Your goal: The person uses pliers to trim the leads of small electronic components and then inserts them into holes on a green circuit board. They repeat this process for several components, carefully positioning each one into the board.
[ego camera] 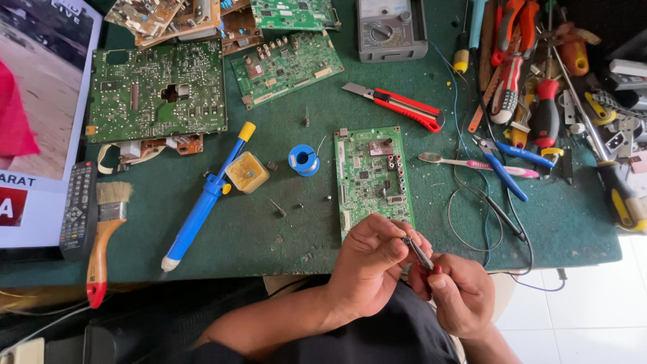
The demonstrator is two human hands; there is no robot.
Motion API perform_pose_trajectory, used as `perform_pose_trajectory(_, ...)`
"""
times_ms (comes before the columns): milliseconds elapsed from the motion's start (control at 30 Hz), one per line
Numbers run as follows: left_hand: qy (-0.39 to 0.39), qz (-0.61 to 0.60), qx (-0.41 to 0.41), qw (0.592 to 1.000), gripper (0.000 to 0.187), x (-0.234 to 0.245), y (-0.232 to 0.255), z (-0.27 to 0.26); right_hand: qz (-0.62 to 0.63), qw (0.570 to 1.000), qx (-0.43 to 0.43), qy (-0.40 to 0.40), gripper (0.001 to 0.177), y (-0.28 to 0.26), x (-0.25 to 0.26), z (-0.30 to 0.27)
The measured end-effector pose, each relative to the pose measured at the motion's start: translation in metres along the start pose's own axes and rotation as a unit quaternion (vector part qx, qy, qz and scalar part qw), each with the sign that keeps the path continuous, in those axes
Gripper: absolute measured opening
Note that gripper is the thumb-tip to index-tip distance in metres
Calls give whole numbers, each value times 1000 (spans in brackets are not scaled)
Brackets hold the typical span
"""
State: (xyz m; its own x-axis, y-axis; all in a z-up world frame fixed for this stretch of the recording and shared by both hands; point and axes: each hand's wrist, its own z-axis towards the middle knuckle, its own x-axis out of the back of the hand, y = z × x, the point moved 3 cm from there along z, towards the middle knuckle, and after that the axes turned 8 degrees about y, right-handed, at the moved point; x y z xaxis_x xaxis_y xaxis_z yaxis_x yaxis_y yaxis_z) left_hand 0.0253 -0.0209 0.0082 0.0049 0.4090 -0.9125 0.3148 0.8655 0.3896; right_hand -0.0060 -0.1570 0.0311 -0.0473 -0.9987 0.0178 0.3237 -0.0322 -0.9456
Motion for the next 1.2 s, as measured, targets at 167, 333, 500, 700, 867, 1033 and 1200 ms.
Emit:
perform_pose_trajectory(167, 4, 0, -4, 1000, 16, 4, -3, 2, -2, 1000, 5, -2, 46, 6, 3, 0)
perform_pose_trajectory(333, 22, 23, 20, 999, 18, 2, 0, 0, 153, 985, -72, -44, 50, 12, 0, -1)
perform_pose_trajectory(500, 7, 5, 29, 1000, 17, 11, -3, 0, 242, 957, -142, -75, 51, 14, 3, -4)
perform_pose_trajectory(700, -9, 3, -17, 1000, 18, 2, -1, 2, 151, 984, -87, -27, 47, 20, 4, -9)
perform_pose_trajectory(867, 12, -3, -17, 1000, 16, 4, -5, 0, -11, 1000, 22, 4, 46, 5, 1, -1)
perform_pose_trajectory(1033, 9, 25, -42, 999, 17, 0, 3, 5, 47, 998, -24, -26, 47, 13, 5, -2)
perform_pose_trajectory(1200, -6, 123, -116, 986, 14, 0, 18, 13, 87, 994, -67, -14, 50, 8, 17, -4)
